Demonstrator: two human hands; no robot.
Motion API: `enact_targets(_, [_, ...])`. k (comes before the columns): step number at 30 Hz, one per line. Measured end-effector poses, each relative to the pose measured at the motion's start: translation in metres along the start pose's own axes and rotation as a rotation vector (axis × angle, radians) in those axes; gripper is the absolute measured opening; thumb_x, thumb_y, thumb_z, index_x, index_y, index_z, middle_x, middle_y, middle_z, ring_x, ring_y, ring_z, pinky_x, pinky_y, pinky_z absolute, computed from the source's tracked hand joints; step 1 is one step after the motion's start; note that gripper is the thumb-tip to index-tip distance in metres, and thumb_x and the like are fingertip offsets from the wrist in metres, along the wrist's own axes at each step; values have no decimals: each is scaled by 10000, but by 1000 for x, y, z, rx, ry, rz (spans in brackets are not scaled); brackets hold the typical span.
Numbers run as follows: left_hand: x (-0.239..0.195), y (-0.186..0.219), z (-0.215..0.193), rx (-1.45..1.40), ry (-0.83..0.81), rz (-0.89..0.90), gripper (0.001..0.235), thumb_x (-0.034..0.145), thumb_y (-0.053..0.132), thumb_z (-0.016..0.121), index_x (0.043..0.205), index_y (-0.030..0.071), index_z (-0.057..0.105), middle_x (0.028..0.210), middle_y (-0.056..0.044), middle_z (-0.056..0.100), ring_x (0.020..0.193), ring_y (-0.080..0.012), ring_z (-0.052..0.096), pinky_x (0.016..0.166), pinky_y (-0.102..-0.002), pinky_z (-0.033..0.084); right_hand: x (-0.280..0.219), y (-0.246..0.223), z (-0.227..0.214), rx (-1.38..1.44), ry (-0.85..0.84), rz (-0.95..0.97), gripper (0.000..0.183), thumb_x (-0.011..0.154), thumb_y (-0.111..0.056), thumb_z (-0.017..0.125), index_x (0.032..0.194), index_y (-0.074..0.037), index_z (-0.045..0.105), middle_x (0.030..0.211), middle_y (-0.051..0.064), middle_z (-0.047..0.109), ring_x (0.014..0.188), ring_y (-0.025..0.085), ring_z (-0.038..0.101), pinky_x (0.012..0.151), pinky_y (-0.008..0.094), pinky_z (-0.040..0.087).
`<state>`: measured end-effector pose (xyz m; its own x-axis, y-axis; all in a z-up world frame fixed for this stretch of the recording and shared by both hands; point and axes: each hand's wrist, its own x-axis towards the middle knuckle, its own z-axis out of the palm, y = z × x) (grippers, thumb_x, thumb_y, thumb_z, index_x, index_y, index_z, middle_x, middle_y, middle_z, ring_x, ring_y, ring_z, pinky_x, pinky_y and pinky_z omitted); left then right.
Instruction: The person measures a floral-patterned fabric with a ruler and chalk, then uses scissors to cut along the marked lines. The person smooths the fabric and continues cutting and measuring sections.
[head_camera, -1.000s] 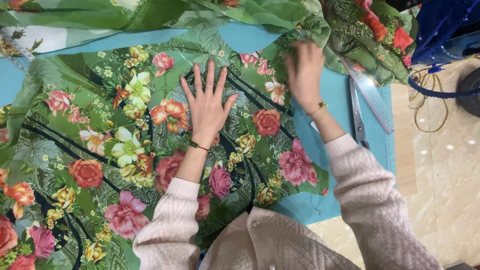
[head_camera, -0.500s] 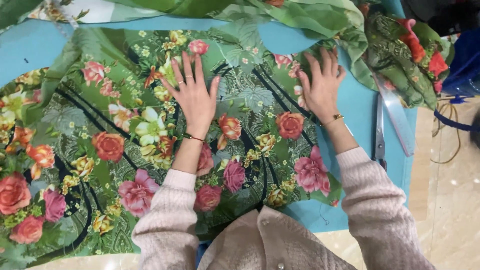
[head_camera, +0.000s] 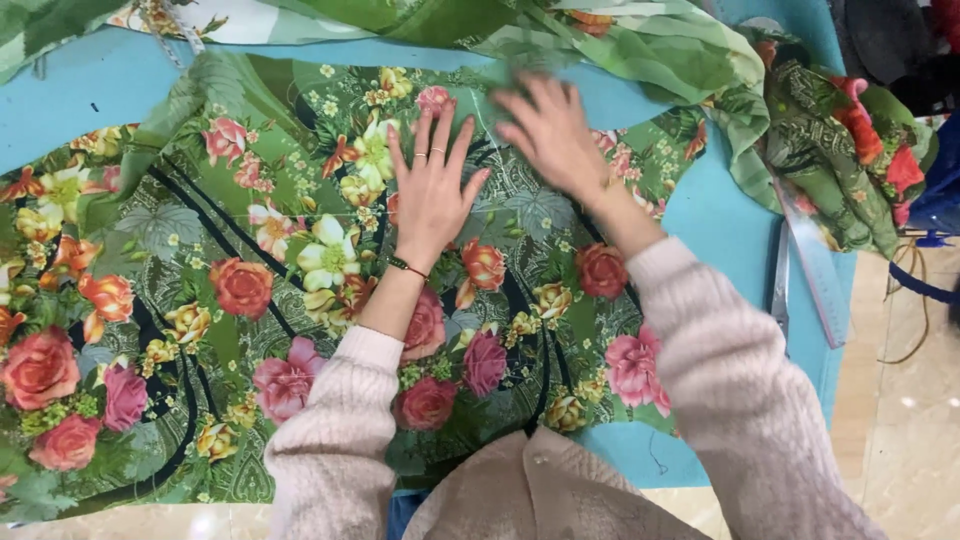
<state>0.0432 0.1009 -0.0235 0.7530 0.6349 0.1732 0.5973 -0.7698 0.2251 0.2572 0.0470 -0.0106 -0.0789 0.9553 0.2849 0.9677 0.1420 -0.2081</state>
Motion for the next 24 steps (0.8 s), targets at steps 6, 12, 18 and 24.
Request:
enact_targets(6, [-3,1,1,7,70,11,663,1096,607,447,1591,166,435,1682,-102,213,1560,-292,153,1229,-656,38,62,48,0,-8,71,50,564,1142,-502,380,1293,-48,680,1308,198,563,1242,378,503,1028,625,441])
enact_targets(12, [-5,1,1,37,126,37,663,1098,595,546,1586,153,469,1673,-109,239,1553,-299,170,1226,-657,75,44,27,-12,1,259,147,242,1102,-182,544,1284,-64,653,1344,210,545,1256,423,483,1048,581,406])
enact_targets(18, [4,-16,17,-11,52,-42,692,1105,673,457,1640,254,331,1693,-30,73,1562,-249,22,1218,-702,-19,-31,-27,-12,48,132,320,417,1138,-393,407,1466,-166,525,1572,178,407,1454,381,347,1172,598,319])
enact_targets(24, [9,-3,24,25,306,229,378,1017,353,684,1317,134,618,1407,-132,507,1411,-334,394,1139,-634,311,-95,-34,-18,-47,132,400,407,1094,-318,579,1469,-170,516,1483,164,423,1359,392,382,1017,534,346])
